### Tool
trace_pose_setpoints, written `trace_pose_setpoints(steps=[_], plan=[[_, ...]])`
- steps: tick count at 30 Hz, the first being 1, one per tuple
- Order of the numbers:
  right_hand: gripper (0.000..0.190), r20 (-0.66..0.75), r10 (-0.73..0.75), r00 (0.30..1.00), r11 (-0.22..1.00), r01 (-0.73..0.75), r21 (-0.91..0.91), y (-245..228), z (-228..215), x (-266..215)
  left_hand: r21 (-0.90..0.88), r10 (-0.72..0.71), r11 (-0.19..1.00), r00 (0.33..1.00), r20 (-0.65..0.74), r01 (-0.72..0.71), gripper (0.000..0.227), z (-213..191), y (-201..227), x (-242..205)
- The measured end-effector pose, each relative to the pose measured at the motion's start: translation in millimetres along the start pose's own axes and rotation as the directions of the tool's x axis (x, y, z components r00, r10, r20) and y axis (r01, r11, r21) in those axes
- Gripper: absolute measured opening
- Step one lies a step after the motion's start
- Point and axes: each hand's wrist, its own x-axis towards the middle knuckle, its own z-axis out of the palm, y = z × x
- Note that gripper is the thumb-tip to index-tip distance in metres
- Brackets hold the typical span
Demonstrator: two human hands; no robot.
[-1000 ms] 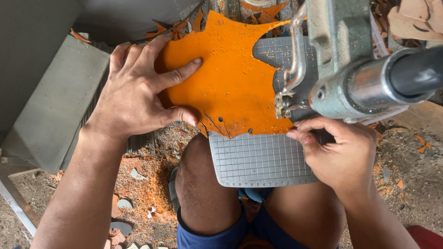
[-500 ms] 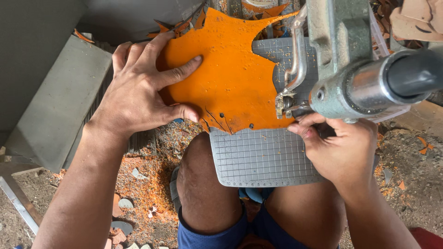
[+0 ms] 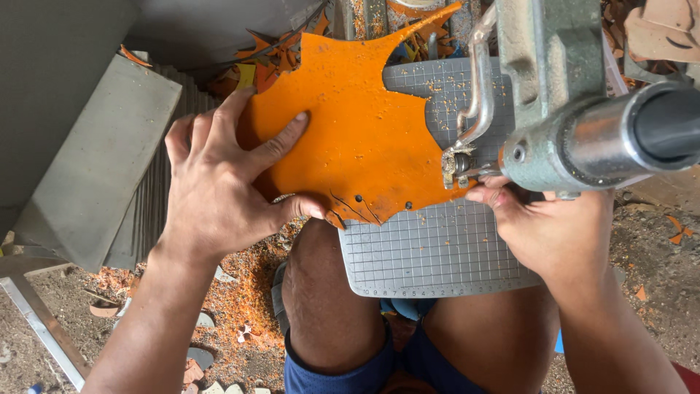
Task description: The person uses a vertical cutting machine to cut an orange plastic sheet into a complex shape. They guide the sheet with both hands along a marked path, rotating it as needed to follow the design. The cut piece is separated from the main sheet and placed aside.
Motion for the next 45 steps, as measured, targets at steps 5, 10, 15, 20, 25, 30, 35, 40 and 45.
trace_pose_setpoints(steps=[5,10,15,20,25,30,35,40,45], plan=[[0.029,0.006,0.071,0.997,0.991,-0.072,0.109,0,-1,6,0.029,-0.077,0.997,0.997,0.007,0.076,0.096,-4,14,-10],[0.028,0.047,-0.038,0.998,0.994,0.043,-0.105,-3,-4,13,0.061,-0.144,0.988,0.990,0.012,0.143,0.100,-4,23,-20],[0.019,0.040,-0.007,0.999,0.999,0.005,0.041,0,-8,19,0.133,-0.233,0.964,0.972,0.006,0.230,0.097,-6,45,-35],[0.018,0.141,-0.184,0.973,0.903,0.224,-0.366,9,-18,22,0.231,-0.351,0.915,0.935,0.056,0.330,0.098,-13,72,-46],[0.021,0.171,-0.257,0.951,0.845,0.307,-0.438,15,-23,27,0.180,-0.391,0.908,0.919,0.048,0.377,0.099,-20,86,-46],[0.011,0.155,-0.251,0.956,0.872,0.292,-0.392,15,-22,32,0.179,-0.442,0.889,0.891,0.103,0.421,0.102,-27,92,-41],[0.014,0.230,-0.301,0.926,0.843,0.371,-0.389,17,-23,45,0.289,-0.475,0.860,0.867,0.153,0.420,0.101,-33,107,-40],[0.005,0.309,-0.274,0.911,0.804,0.394,-0.447,18,-24,55,0.349,-0.506,0.835,0.844,0.181,0.425,0.100,-36,121,-42],[0.006,0.373,-0.274,0.886,0.741,0.442,-0.506,20,-24,63,0.413,-0.466,0.830,0.873,0.146,0.374,0.097,-38,125,-42]])
